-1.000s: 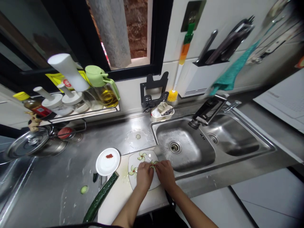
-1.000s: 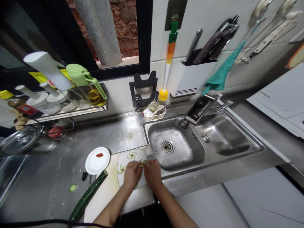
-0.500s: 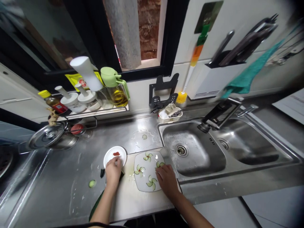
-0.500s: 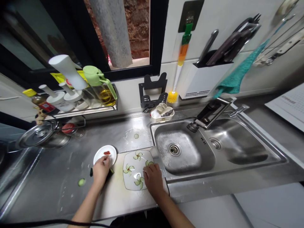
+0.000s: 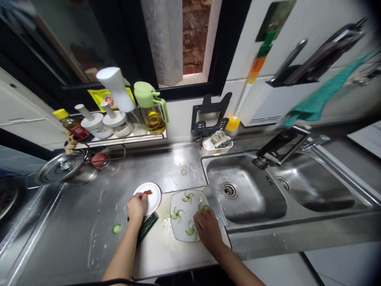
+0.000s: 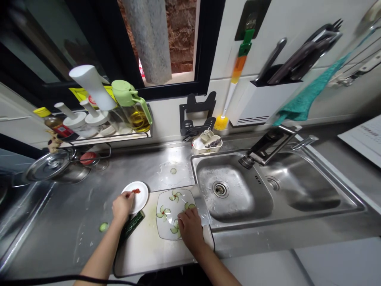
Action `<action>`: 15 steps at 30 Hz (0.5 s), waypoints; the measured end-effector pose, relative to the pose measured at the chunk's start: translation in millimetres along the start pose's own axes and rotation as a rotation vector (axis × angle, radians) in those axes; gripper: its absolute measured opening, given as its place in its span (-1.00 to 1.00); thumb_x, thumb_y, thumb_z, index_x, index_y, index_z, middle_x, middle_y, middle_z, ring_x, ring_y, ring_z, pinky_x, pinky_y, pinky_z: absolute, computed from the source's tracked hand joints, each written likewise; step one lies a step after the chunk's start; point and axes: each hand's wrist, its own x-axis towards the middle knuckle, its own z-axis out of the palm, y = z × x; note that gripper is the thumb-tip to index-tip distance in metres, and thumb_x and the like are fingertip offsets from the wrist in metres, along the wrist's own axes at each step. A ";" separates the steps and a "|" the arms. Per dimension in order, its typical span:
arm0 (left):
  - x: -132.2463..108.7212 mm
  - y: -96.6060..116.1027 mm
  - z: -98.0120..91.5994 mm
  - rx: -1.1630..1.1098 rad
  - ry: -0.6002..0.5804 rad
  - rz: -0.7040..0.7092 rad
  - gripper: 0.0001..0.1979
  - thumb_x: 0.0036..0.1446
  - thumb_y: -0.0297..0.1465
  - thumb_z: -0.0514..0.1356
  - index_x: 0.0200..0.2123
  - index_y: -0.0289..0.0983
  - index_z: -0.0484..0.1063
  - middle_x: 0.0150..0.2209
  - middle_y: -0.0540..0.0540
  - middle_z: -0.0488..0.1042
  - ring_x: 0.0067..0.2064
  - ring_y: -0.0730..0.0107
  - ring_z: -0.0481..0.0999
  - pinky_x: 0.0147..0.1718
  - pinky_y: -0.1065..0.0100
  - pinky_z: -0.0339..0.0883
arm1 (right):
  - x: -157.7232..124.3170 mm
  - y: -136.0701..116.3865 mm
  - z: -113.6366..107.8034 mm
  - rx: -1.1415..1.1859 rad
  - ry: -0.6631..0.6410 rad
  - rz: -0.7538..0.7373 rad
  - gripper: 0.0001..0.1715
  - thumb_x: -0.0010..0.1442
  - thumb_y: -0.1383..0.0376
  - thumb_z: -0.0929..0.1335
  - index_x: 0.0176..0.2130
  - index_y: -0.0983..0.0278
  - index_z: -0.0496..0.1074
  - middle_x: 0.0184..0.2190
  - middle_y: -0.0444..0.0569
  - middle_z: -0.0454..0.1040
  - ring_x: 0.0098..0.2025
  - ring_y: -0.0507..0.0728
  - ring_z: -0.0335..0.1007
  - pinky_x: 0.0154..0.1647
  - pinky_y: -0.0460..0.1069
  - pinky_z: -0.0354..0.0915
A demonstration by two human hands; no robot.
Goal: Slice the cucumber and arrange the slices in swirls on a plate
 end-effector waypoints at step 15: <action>-9.1 -7.4 -1.6 -0.069 0.019 0.039 -0.70 0.10 -0.23 0.08 -0.27 -0.22 0.55 -0.25 -0.17 0.59 -0.23 0.21 0.53 -0.26 0.35 0.27 | -2.0 -2.0 -0.7 -0.009 -0.022 0.005 -0.86 0.15 0.40 0.32 -0.39 0.22 0.46 -0.39 -0.06 0.42 -0.22 0.14 0.21 -0.17 0.00 0.15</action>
